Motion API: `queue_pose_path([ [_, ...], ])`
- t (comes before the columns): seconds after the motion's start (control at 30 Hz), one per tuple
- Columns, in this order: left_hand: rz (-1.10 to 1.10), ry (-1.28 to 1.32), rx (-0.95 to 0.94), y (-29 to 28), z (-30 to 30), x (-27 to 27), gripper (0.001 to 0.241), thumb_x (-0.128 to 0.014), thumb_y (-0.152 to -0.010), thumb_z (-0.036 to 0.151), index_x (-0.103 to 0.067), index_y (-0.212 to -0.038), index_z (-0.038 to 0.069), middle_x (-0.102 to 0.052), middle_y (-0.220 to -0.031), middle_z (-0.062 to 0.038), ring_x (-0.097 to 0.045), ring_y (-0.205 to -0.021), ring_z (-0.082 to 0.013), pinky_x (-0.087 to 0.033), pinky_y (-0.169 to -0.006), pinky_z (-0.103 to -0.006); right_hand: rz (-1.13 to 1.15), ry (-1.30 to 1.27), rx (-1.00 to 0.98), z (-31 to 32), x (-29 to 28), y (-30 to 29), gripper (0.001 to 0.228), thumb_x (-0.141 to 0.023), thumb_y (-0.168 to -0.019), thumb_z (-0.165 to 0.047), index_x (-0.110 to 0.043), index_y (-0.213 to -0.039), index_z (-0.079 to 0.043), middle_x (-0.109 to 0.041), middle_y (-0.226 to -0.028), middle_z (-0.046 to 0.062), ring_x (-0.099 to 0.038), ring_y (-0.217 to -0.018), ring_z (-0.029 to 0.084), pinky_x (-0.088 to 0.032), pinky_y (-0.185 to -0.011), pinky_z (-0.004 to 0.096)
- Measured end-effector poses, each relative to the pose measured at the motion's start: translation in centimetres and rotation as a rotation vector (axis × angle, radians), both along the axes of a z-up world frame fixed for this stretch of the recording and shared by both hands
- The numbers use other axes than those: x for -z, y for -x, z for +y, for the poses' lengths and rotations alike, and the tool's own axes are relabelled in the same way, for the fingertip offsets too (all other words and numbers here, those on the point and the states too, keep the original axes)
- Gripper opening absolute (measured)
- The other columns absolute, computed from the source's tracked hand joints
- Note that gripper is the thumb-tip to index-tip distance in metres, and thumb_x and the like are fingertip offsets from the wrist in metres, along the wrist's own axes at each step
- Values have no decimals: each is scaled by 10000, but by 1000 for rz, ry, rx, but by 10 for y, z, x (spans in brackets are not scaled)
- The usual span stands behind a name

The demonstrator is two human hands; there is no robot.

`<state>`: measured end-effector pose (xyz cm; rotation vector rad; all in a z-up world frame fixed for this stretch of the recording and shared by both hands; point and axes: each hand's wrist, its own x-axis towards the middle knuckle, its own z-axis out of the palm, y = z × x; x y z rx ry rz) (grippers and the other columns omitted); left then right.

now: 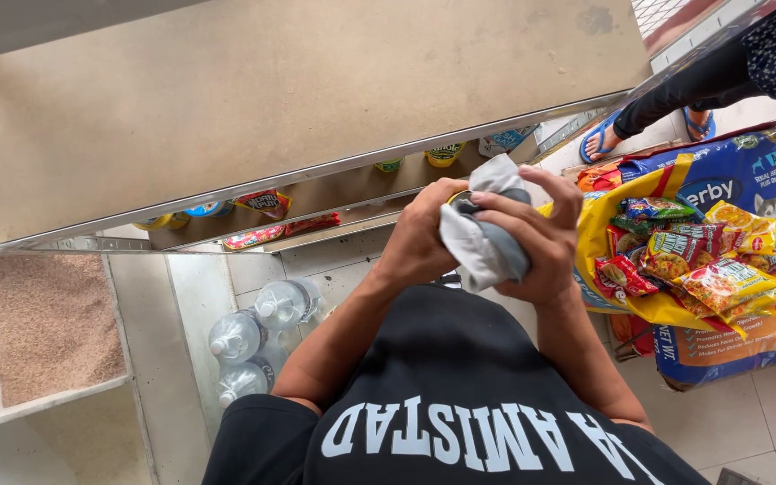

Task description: The recorder is cleaning canned goods with a cloth and organizing them onto a metal shelf.

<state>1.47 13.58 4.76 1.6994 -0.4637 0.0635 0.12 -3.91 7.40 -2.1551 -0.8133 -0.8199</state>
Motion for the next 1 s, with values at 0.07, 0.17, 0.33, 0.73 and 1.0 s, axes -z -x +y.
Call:
queue_pose_path([
  [0.07,16,72,57,-3,2,12,573,-856,-704,148,-629,-1230,164,-664,-1091,-81,-640,-1019,-305,-484,-988,-397,25,-4,-47,8,1,4,457,-542,-963,-548,-761,-1062,-160,-758,-1244,-25,-533,-1314,320,-328,-1127,481],
  [0.17,56,133,104,-10,5,28,622,-878,-680,190,-631,-1250,156,-670,-1122,-80,-638,-1046,-262,-472,-1016,-392,64,-38,-114,11,-1,7,480,-526,-951,-591,-768,-1034,-185,-766,-1200,-52,-566,-1281,294,-338,-1124,466],
  [0.33,79,89,23,-9,5,18,574,-881,-701,146,-644,-1223,175,-679,-1109,-66,-668,-1062,-264,-486,-994,-385,58,-52,-91,-3,5,-9,413,-631,-903,-550,-768,-945,-162,-787,-1064,-28,-611,-1183,322,-354,-1101,495],
  [0.73,112,45,10,-6,5,15,609,-852,-652,118,-644,-1220,187,-681,-1109,-61,-674,-1075,-281,-492,-992,-392,84,-88,-110,-6,3,-18,303,-737,-869,-439,-752,-909,-139,-784,-1009,-5,-643,-1111,321,-394,-1051,480],
  [1.0,116,94,74,-12,7,19,633,-892,-663,201,-647,-1244,151,-681,-1099,-105,-662,-1018,-248,-499,-969,-407,123,-79,-207,-3,4,-7,244,-689,-834,-390,-757,-924,-173,-782,-1046,-50,-652,-1117,274,-411,-1045,464],
])
